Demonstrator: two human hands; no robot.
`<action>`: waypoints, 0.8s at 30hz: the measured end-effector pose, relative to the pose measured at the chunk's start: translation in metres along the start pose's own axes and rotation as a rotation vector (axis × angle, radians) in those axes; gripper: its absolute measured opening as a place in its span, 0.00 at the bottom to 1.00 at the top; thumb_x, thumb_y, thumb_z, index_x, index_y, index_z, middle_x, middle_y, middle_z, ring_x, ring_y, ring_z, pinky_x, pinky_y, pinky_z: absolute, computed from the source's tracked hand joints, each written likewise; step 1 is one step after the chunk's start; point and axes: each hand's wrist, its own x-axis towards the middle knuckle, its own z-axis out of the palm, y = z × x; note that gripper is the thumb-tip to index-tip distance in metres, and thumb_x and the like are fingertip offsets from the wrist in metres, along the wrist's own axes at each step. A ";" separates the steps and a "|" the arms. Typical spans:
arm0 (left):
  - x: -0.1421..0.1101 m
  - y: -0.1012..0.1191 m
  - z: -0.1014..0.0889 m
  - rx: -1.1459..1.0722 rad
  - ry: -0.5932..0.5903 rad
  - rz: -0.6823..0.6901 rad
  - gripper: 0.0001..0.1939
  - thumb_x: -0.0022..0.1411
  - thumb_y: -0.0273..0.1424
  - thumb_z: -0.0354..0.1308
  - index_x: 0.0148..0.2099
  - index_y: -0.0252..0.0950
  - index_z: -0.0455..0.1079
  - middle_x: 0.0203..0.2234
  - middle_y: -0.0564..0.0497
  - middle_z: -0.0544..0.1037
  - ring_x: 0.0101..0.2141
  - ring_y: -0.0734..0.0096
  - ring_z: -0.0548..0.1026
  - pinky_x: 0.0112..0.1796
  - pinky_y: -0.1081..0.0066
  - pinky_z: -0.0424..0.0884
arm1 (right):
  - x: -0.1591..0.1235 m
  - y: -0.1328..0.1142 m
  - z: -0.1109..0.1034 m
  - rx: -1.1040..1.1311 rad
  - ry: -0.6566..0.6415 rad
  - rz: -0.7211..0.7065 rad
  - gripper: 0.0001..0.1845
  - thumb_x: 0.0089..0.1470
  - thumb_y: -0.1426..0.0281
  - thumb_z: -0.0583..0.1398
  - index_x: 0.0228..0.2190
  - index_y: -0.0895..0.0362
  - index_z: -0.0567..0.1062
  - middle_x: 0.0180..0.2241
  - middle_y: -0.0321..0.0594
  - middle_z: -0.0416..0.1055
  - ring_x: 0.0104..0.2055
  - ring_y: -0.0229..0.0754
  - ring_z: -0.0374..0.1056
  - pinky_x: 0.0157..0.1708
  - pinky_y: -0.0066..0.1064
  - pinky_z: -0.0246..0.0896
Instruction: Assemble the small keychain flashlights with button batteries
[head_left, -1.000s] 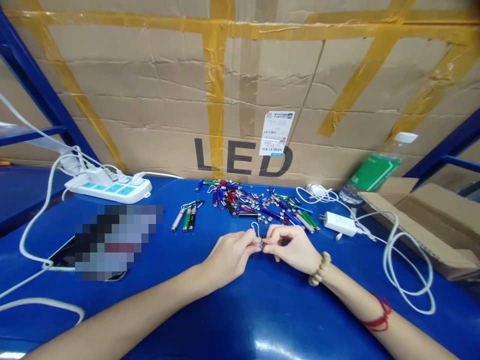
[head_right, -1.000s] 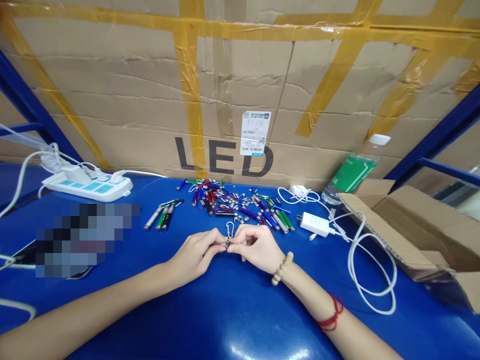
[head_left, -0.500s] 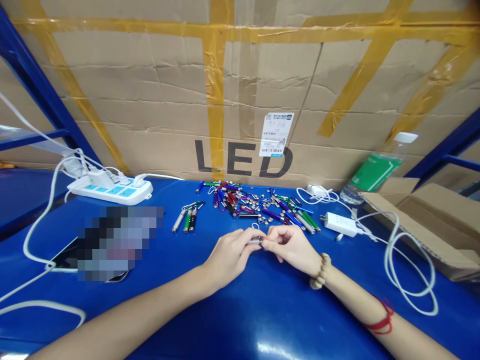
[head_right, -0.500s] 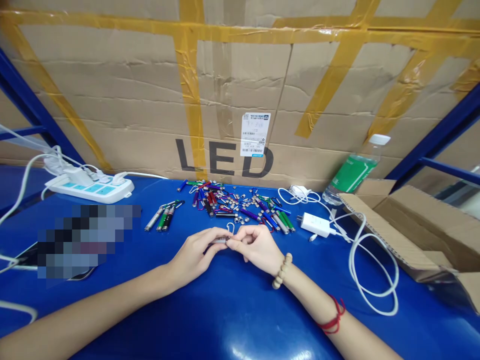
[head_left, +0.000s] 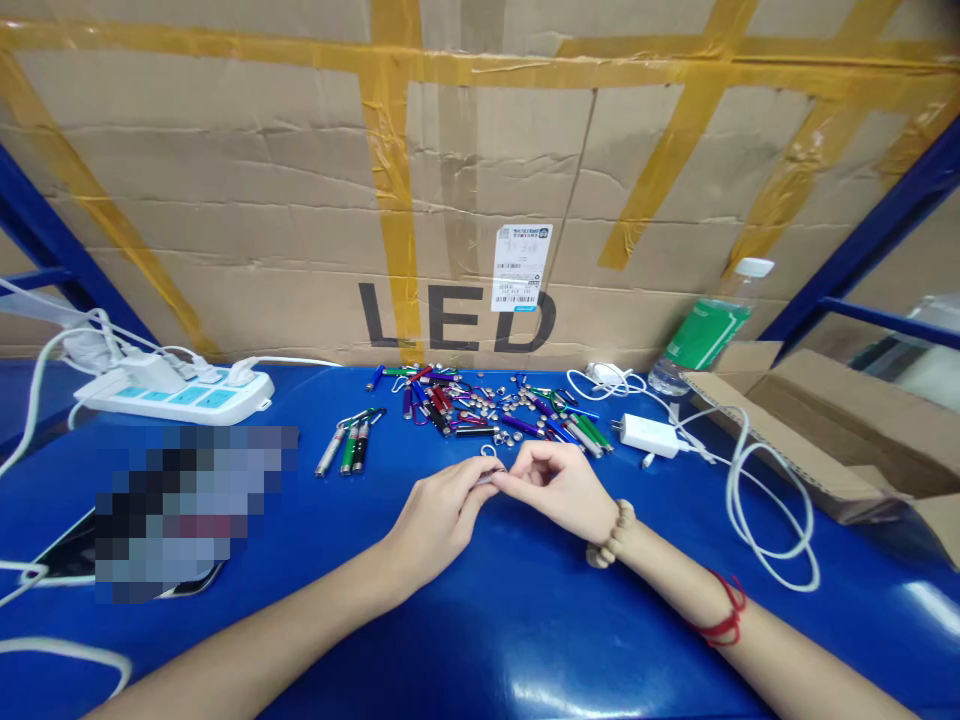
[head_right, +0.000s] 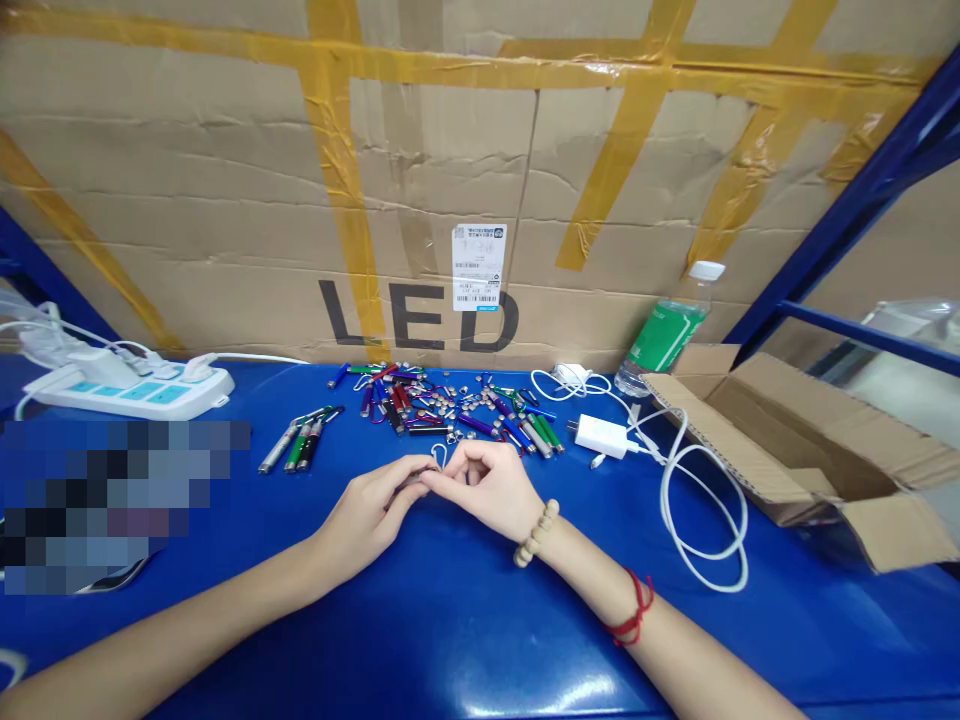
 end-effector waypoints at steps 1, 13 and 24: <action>0.000 0.001 0.000 -0.002 0.006 -0.009 0.11 0.63 0.27 0.45 0.45 0.38 0.65 0.39 0.51 0.76 0.39 0.70 0.74 0.39 0.73 0.69 | 0.000 0.000 -0.001 -0.005 0.013 -0.017 0.15 0.42 0.62 0.63 0.20 0.61 0.69 0.15 0.29 0.58 0.16 0.27 0.48 0.15 0.21 0.43; 0.002 0.000 -0.002 0.009 0.001 -0.025 0.12 0.64 0.27 0.42 0.45 0.38 0.63 0.39 0.51 0.75 0.36 0.71 0.74 0.38 0.74 0.67 | 0.005 0.004 -0.003 0.159 -0.002 -0.197 0.07 0.43 0.69 0.64 0.27 0.59 0.78 0.29 0.38 0.69 0.15 0.26 0.59 0.14 0.22 0.55; 0.003 0.001 -0.004 0.024 -0.116 -0.075 0.14 0.64 0.28 0.40 0.47 0.39 0.64 0.28 0.53 0.73 0.28 0.73 0.71 0.34 0.75 0.65 | 0.007 0.014 -0.003 0.306 -0.072 -0.103 0.05 0.39 0.70 0.66 0.22 0.60 0.77 0.27 0.36 0.68 0.16 0.26 0.61 0.13 0.20 0.59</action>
